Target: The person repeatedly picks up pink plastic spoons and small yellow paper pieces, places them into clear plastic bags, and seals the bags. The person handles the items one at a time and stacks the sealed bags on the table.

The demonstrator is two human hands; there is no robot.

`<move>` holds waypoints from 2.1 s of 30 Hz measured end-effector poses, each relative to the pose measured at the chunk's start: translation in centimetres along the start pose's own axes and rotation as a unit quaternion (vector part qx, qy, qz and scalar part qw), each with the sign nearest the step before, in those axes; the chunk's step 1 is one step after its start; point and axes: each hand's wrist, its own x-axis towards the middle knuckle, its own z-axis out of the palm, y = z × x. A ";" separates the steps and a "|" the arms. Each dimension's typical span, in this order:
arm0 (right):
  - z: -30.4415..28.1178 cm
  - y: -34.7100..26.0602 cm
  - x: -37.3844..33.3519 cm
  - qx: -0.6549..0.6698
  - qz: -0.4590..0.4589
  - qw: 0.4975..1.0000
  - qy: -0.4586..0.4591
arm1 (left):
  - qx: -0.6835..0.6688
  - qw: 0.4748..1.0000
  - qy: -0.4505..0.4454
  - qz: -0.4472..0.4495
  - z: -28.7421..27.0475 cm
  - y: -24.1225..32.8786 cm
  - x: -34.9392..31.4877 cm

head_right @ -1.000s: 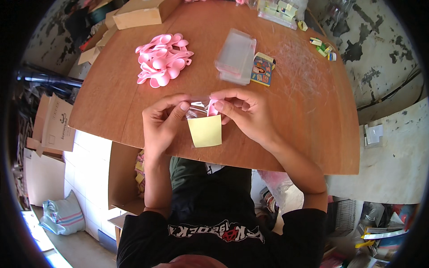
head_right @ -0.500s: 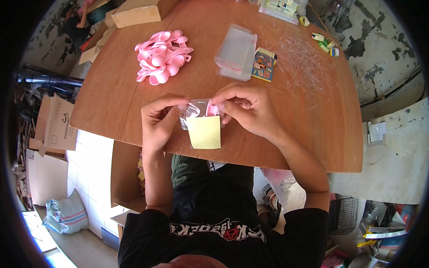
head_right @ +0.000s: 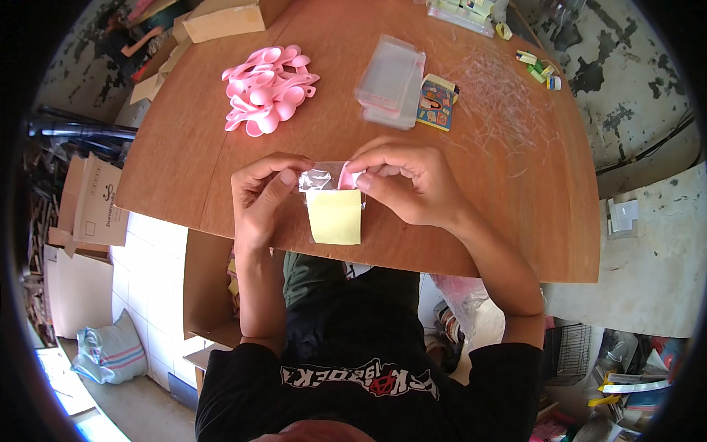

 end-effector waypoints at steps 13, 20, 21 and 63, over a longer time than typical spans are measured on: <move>0.5 0.3 0.3 -0.042 -0.017 0.999 -0.013 | 0.059 0.997 0.035 -0.040 -0.2 -0.8 -0.1; 0.4 0.5 -0.2 0.019 0.015 0.999 -0.045 | 0.105 0.985 -0.058 -0.123 -1.4 0.9 -2.2; 0.2 0.3 -0.4 0.027 0.052 0.996 -0.066 | 0.131 0.979 -0.101 -0.122 -2.1 1.4 -3.1; -6.3 8.3 5.4 -0.497 -0.147 0.841 0.157 | 0.329 0.909 -0.236 -0.101 -0.7 4.0 -1.2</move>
